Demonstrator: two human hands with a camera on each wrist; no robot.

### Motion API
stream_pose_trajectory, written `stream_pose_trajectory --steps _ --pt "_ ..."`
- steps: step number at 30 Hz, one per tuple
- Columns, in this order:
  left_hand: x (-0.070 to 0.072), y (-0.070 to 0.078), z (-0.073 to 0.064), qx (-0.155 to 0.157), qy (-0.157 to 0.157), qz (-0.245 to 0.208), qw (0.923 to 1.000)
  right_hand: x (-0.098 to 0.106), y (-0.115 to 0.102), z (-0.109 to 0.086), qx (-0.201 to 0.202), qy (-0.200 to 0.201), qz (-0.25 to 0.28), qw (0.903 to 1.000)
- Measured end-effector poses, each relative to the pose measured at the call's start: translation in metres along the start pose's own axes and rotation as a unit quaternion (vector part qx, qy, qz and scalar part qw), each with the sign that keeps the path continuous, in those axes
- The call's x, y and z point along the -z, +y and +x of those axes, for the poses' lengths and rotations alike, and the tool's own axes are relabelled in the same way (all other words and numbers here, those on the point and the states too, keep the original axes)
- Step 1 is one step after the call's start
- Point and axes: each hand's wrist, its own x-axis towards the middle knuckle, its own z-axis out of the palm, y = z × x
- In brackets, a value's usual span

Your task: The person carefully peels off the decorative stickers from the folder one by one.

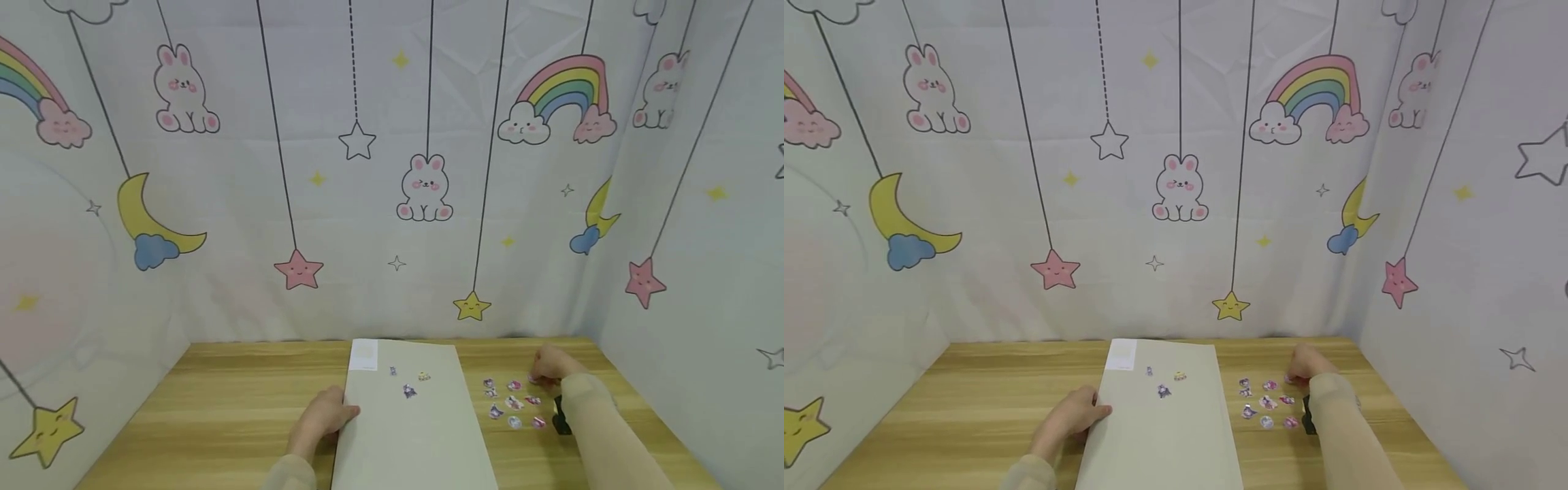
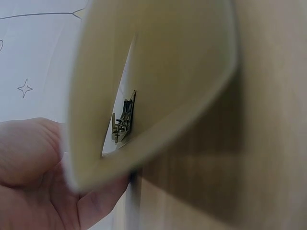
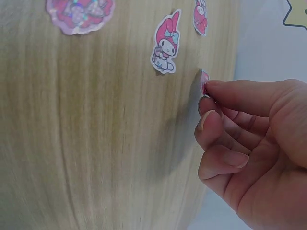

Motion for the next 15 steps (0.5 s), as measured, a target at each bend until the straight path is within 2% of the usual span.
stream_pose_trajectory --steps 7,15 --pt "-0.0006 -0.0034 0.0009 -0.011 -0.006 -0.015 0.9998 -0.0014 0.0010 -0.0023 -0.035 -0.007 0.008 0.9993" --pt "-0.0007 -0.0029 -0.0006 0.003 -0.011 -0.025 0.9996 0.0036 0.0040 -0.0035 -0.042 -0.007 -0.051 0.9978"
